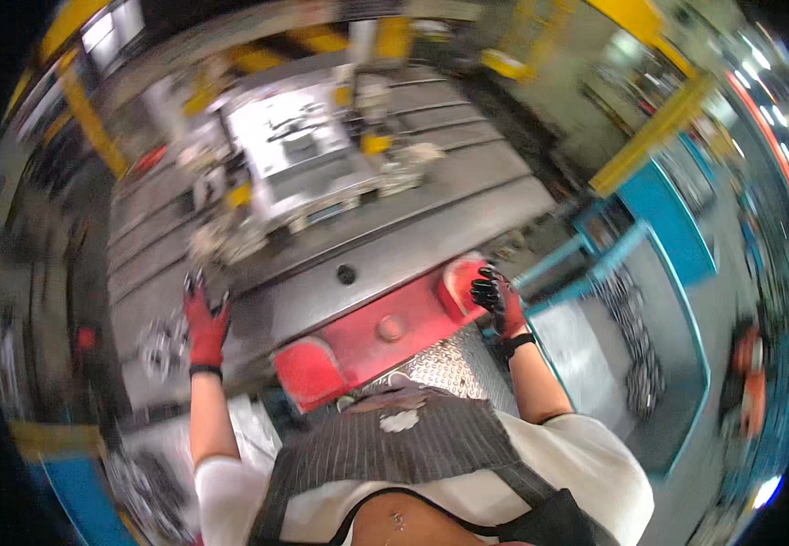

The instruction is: Placing metal housings into a hydraulic press, operating the press, and removing the finished parts to a storage bin.

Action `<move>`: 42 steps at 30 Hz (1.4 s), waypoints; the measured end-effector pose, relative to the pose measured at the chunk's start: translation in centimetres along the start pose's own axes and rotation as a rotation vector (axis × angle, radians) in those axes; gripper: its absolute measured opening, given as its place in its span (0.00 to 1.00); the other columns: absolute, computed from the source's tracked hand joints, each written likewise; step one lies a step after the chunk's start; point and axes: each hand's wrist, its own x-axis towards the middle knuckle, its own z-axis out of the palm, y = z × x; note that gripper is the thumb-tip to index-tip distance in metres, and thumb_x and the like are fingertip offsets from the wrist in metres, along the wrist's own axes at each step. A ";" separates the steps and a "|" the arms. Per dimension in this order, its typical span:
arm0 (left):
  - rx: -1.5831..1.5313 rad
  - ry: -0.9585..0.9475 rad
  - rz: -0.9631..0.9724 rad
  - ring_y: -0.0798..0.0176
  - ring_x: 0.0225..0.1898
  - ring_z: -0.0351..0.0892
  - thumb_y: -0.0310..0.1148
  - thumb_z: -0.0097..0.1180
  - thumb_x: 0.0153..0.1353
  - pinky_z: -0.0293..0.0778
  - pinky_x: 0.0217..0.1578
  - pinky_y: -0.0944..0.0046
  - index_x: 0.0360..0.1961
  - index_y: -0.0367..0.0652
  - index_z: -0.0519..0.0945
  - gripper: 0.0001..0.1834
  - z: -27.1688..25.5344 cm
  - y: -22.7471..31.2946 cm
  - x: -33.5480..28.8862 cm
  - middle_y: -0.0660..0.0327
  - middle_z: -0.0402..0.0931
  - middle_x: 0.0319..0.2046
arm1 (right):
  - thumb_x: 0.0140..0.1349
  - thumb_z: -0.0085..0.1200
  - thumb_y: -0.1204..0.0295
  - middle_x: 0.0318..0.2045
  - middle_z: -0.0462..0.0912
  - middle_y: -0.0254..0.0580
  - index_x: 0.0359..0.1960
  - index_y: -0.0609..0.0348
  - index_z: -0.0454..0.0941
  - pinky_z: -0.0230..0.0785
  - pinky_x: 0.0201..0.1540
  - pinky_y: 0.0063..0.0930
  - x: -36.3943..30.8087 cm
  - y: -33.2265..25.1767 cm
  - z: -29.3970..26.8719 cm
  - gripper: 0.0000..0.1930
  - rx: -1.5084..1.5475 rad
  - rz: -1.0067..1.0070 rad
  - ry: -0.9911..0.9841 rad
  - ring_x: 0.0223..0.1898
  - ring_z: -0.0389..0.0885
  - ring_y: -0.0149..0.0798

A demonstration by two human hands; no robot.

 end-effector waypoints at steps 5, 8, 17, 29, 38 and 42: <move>-0.481 0.048 0.154 0.50 0.61 0.56 0.28 0.52 0.56 0.52 0.60 0.58 0.59 0.39 0.61 0.29 3.4 3.9 1.0 0.50 0.58 0.60 | 0.62 0.44 0.59 0.30 0.76 0.36 0.43 0.58 0.72 0.70 0.32 0.27 -7.0 3.3 -15.2 0.16 -0.082 -0.072 0.507 0.27 0.76 0.34; -0.645 0.099 -0.071 0.53 0.59 0.60 0.26 0.51 0.55 0.52 0.60 0.60 0.58 0.38 0.63 0.27 3.8 6.8 -1.3 0.50 0.60 0.58 | 0.60 0.43 0.62 0.41 0.76 0.43 0.43 0.55 0.74 0.69 0.40 0.33 -15.8 8.8 -25.3 0.15 -1.311 0.333 0.440 0.38 0.76 0.41; -0.651 0.172 0.130 0.50 0.59 0.58 0.27 0.44 0.60 0.54 0.59 0.56 0.59 0.40 0.63 0.24 -1.4 7.3 -2.9 0.45 0.55 0.60 | 0.58 0.42 0.51 0.42 0.79 0.44 0.49 0.51 0.73 0.69 0.41 0.40 -33.9 19.2 -32.5 0.23 -1.045 1.120 0.431 0.38 0.78 0.43; -0.346 0.143 0.422 0.40 0.58 0.58 0.34 0.48 0.59 0.56 0.57 0.51 0.59 0.39 0.63 0.26 1.0 33.9 -8.9 0.37 0.54 0.58 | 0.59 0.40 0.54 0.50 0.73 0.51 0.49 0.52 0.71 0.62 0.53 0.40 -30.9 7.1 -39.5 0.22 -0.994 0.526 0.577 0.53 0.69 0.53; -1.052 -0.318 0.599 0.51 0.59 0.60 0.33 0.46 0.60 0.54 0.59 0.58 0.59 0.38 0.60 0.26 3.7 58.6 -8.9 0.47 0.61 0.57 | 0.59 0.36 0.53 0.54 0.68 0.53 0.50 0.56 0.72 0.58 0.57 0.41 -44.6 19.7 -48.6 0.25 -0.910 0.846 0.671 0.55 0.66 0.53; -1.480 -0.745 0.738 0.56 0.60 0.58 0.31 0.44 0.59 0.50 0.61 0.60 0.61 0.38 0.57 0.28 2.2 69.3 -10.6 0.52 0.60 0.58 | 0.59 0.36 0.52 0.45 0.76 0.51 0.46 0.59 0.75 0.65 0.47 0.43 -50.8 20.2 -46.1 0.26 -0.695 1.069 0.770 0.46 0.75 0.53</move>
